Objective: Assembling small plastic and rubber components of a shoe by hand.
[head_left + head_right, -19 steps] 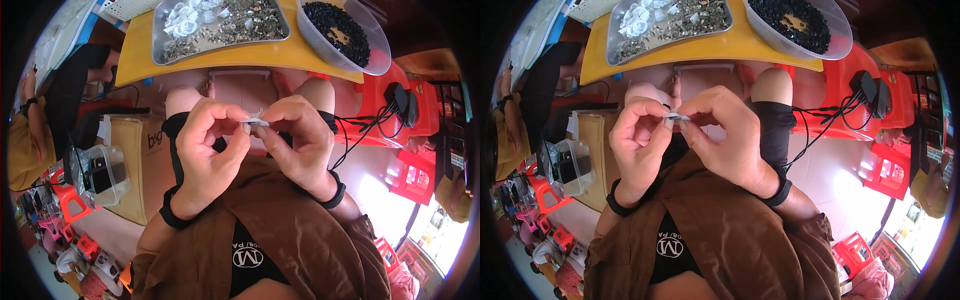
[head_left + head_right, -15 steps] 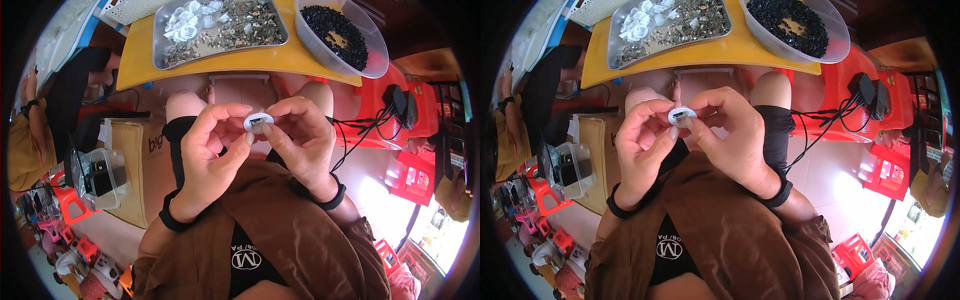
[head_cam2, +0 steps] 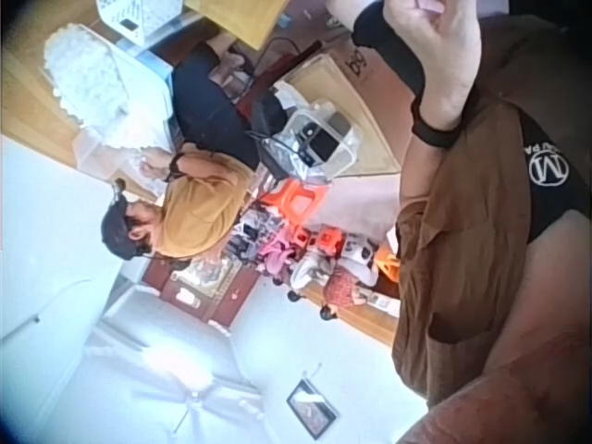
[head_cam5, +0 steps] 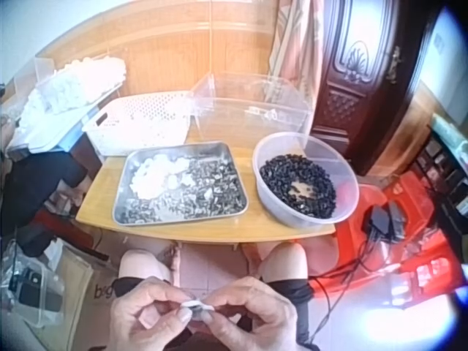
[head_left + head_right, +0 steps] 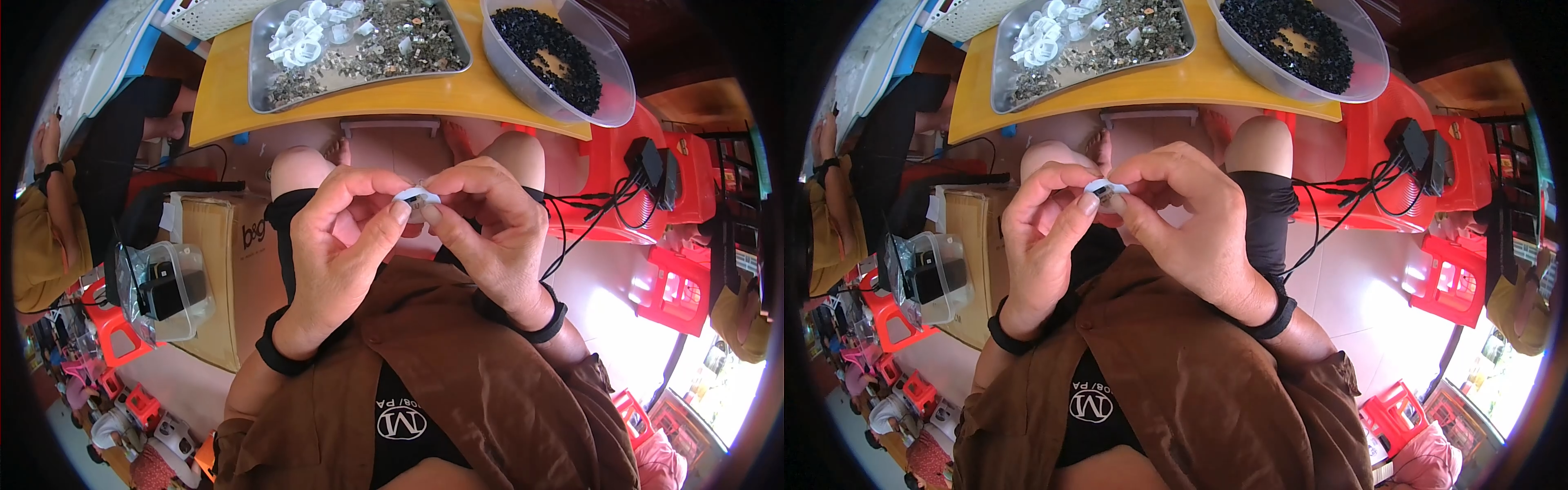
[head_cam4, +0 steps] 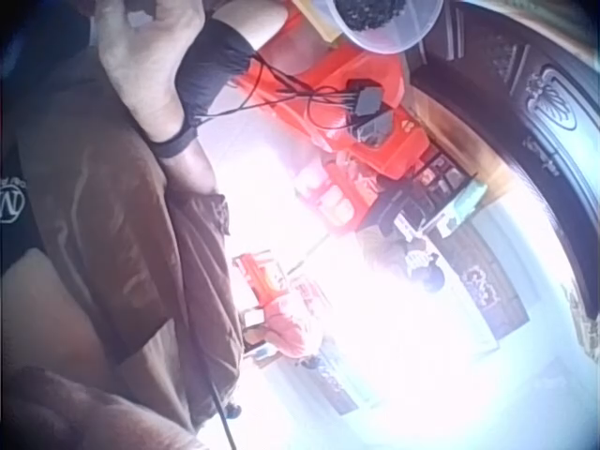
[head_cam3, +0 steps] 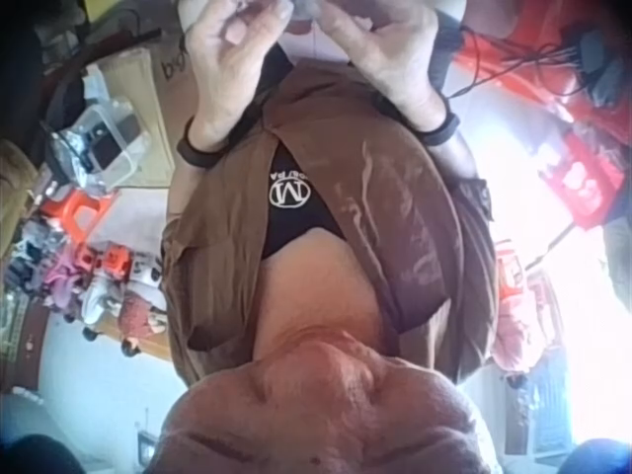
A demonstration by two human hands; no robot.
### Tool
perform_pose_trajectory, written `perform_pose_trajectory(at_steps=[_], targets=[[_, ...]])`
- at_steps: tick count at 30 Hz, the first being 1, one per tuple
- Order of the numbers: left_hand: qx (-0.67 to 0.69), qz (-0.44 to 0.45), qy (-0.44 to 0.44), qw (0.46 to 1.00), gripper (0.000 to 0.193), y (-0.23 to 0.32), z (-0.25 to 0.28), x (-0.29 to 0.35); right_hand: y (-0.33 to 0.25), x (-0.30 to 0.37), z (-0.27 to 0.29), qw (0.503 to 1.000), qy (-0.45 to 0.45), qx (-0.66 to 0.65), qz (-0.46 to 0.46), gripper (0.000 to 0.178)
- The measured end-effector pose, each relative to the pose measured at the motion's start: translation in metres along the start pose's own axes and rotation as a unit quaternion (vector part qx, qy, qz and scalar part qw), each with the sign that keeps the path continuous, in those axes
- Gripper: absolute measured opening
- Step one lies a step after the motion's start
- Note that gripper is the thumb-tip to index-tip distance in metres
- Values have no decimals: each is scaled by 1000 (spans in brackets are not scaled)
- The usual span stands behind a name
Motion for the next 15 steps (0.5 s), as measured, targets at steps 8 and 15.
perform_pose_trajectory(at_steps=[8,15], targets=[[-21,5,14,1000,16,0,-2,-1,0,-2,-1,1000,14,-2,19,17],[-38,-10,8,999,14,-2,1,0,2,0,-2,1000,8,-23,8,18]])
Point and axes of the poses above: each hand's wrist, its own x-axis away from the middle knuckle, its own z-axis out of the back of the hand, y = z × x, the point moved 4 cm from there along -x, towards the middle knuckle, and after that the axes turned 15 degrees about -y, right-handed, at the moved point
